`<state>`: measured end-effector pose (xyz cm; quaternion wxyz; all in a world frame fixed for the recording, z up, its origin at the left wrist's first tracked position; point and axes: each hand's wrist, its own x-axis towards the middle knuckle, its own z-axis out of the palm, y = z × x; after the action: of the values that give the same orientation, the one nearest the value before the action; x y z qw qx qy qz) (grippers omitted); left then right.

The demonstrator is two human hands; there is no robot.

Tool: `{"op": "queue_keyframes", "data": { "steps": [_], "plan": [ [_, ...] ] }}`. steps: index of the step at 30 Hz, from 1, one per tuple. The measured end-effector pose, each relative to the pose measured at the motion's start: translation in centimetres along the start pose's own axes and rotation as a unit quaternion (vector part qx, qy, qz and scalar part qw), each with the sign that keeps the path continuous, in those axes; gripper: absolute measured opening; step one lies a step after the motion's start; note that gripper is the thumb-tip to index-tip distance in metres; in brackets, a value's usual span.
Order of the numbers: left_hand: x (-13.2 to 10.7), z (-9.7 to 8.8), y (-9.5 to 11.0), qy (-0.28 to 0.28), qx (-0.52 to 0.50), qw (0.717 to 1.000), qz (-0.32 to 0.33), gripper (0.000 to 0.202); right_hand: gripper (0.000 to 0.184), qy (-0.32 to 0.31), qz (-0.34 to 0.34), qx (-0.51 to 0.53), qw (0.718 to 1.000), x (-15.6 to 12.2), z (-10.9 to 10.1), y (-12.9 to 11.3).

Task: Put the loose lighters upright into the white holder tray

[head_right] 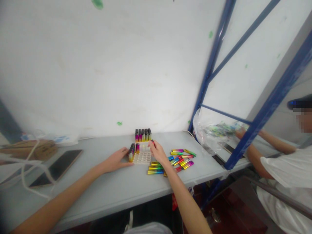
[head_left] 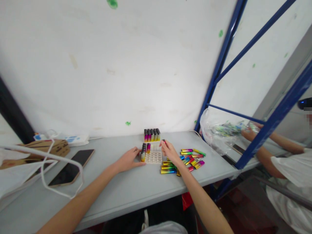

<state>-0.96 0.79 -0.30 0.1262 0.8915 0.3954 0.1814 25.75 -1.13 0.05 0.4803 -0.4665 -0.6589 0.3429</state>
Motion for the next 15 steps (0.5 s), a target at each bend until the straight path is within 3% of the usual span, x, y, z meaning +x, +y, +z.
{"op": "queue_keyframes", "data": {
  "steps": [6, 11, 15],
  "plan": [
    [0.0, 0.0, 0.1, 0.003, 0.001, 1.000, 0.005, 0.054, 0.058, 0.075, 0.100, 0.043, 0.991, -0.1, 0.7, -0.4],
    [-0.1, -0.1, 0.3, 0.006, 0.011, 1.000, 0.005, 0.054, 0.048, 0.063, 0.064, -0.031, 0.995, -0.2, 1.3, -0.3],
    [-0.1, -0.1, 0.4, 0.001, 0.011, 1.000, 0.002, 0.053, 0.051, 0.058, 0.080, -0.006, 0.995, -0.2, 1.5, -0.3]
  ]
}}
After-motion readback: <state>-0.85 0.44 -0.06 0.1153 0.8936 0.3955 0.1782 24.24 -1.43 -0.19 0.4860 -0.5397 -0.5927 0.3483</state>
